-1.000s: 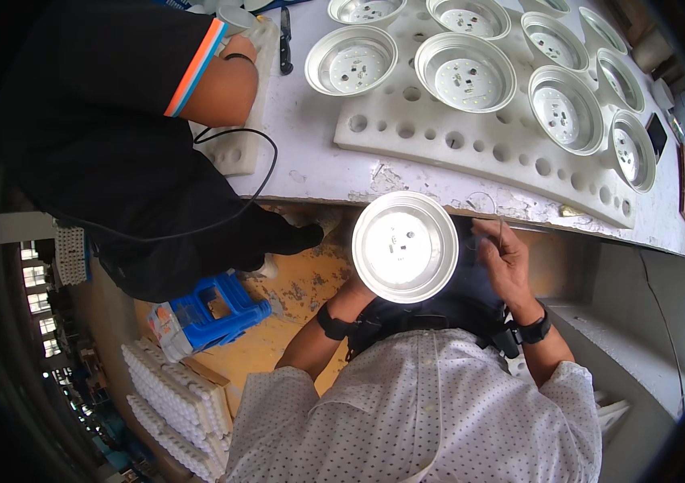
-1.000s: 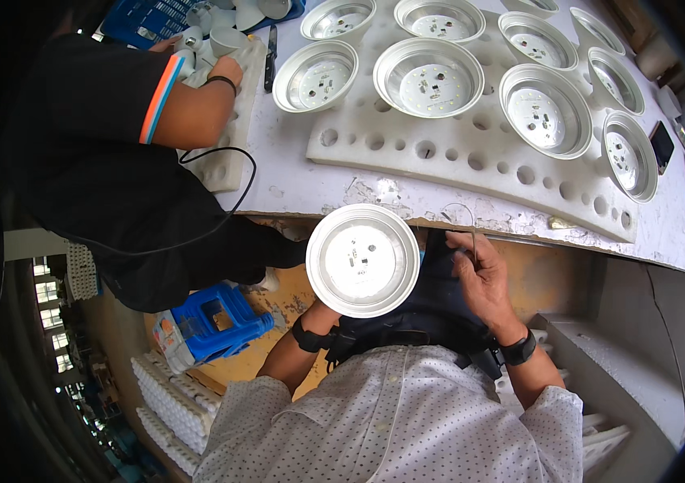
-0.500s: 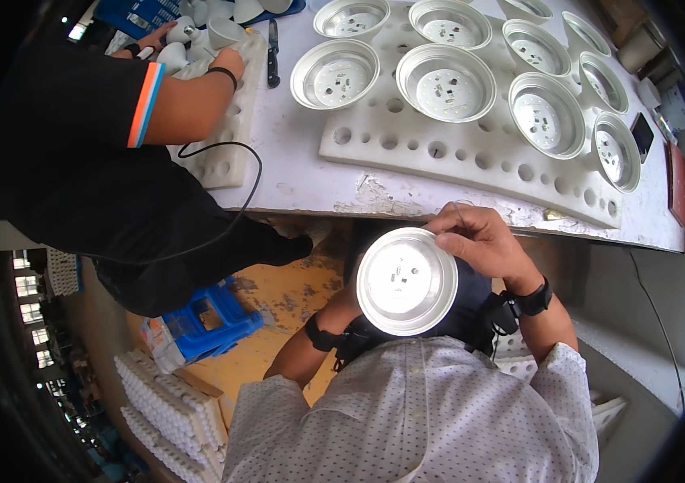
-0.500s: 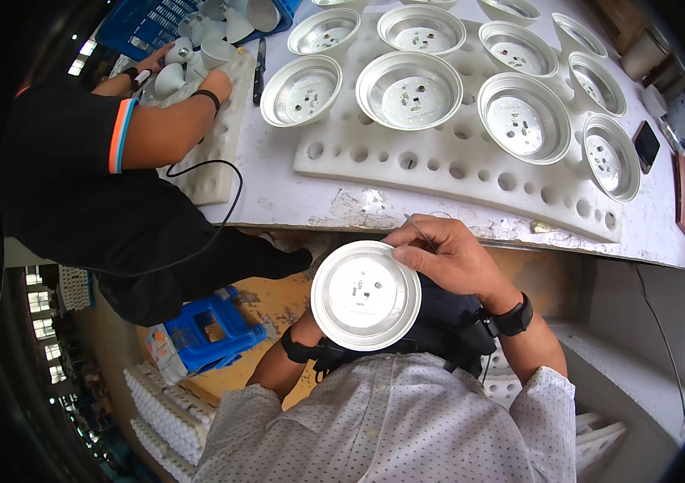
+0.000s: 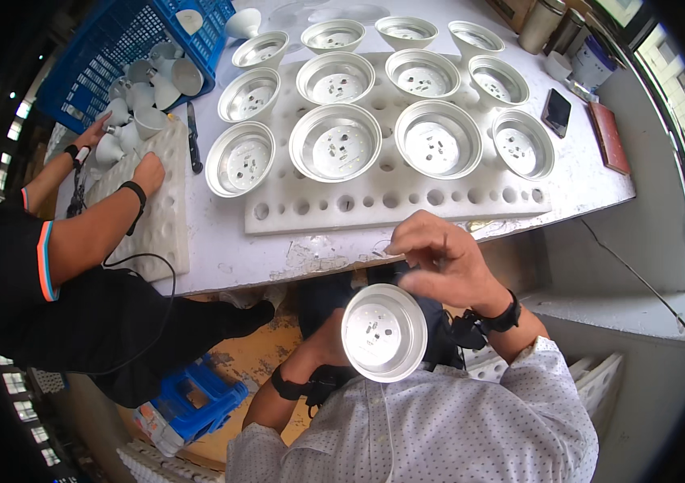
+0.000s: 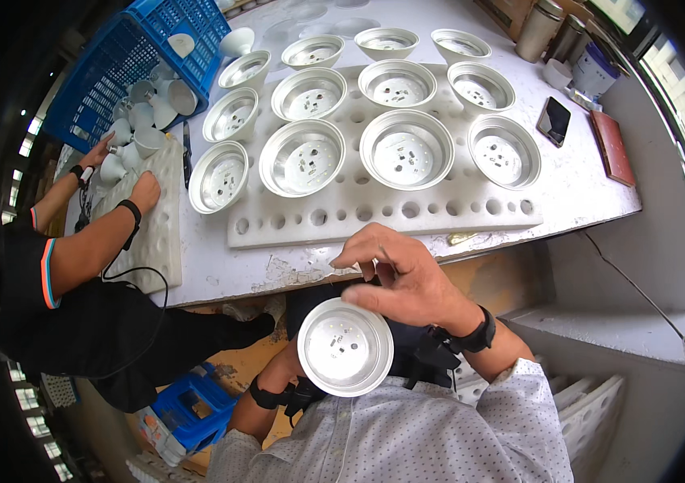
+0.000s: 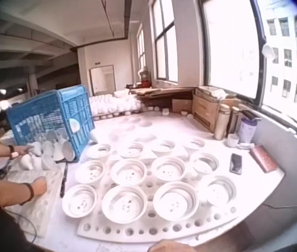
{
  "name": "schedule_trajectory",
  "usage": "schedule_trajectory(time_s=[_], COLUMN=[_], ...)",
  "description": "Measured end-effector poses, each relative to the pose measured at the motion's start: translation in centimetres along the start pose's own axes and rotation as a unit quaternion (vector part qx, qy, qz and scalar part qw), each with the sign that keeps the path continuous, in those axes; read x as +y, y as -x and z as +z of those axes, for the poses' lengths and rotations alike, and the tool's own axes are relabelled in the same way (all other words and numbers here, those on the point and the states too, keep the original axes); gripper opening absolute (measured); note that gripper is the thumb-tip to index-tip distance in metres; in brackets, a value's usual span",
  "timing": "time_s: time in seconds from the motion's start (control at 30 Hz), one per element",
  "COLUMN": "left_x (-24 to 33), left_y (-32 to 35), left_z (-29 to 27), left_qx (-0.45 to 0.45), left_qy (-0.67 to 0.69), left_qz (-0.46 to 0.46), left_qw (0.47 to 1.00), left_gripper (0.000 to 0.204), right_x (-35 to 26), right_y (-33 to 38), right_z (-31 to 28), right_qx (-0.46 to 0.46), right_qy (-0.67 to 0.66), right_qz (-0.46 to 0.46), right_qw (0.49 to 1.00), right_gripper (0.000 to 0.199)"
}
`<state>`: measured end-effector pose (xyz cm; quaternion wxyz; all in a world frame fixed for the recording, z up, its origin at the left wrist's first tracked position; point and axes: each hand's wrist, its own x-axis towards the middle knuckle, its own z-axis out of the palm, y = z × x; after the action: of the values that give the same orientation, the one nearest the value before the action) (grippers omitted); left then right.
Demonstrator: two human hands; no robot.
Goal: Assembling internal and external components of LED bulbs at a workshop table.
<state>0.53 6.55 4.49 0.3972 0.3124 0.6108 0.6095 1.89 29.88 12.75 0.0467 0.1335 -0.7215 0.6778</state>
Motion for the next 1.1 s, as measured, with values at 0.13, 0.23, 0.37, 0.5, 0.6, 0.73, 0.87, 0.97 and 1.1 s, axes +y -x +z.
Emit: schedule_trajectory(time_s=[0.13,0.23,0.37,0.5,0.6,0.73,0.87,0.97,1.1], left_x=[3.1,4.9,6.1,6.1,6.3,6.1,5.5,4.8,3.7], left_y=[-1.9,-3.8,-5.9,-8.0,-8.4,-9.1,-10.2,-10.8,-12.4], left_z=[0.5,1.5,3.5,4.2,4.8,5.8,5.5,4.1,0.0], left_qx=[0.004,-0.077,-0.100,-0.125,-0.122,-0.082,-0.084,0.032,0.135], left_qy=[0.212,0.000,0.040,-0.012,-0.136,-0.145,-0.167,-0.321,-0.525], left_qz=[-0.063,0.041,0.035,0.073,0.101,0.102,0.071,0.245,0.259], left_qw=[0.975,0.996,0.994,0.989,0.978,0.981,0.980,0.914,0.799], left_gripper=[0.068,0.053,0.047,0.045,0.055,0.054,0.052,0.059,0.060], right_x=[-3.6,-5.3,-7.1,-7.0,-7.1,-7.1,-6.0,-5.6,-4.6], right_y=[2.1,3.3,5.0,5.5,5.8,6.5,7.2,8.0,9.2], right_z=[-1.3,-2.0,-4.1,-4.9,-4.7,-5.2,-6.0,-8.0,-10.5], right_qx=[-0.137,-0.127,-0.131,-0.125,-0.108,-0.107,-0.104,-0.042,0.063], right_qy=[0.159,0.228,0.192,0.237,0.254,0.295,0.310,0.285,0.177], right_qz=[-0.008,-0.028,-0.043,-0.017,-0.020,0.006,0.009,-0.003,-0.019], right_qw=[0.978,0.965,0.972,0.963,0.961,0.950,0.945,0.958,0.982], right_gripper=[0.099,0.103,0.112,0.110,0.109,0.110,0.106,0.104,0.110])
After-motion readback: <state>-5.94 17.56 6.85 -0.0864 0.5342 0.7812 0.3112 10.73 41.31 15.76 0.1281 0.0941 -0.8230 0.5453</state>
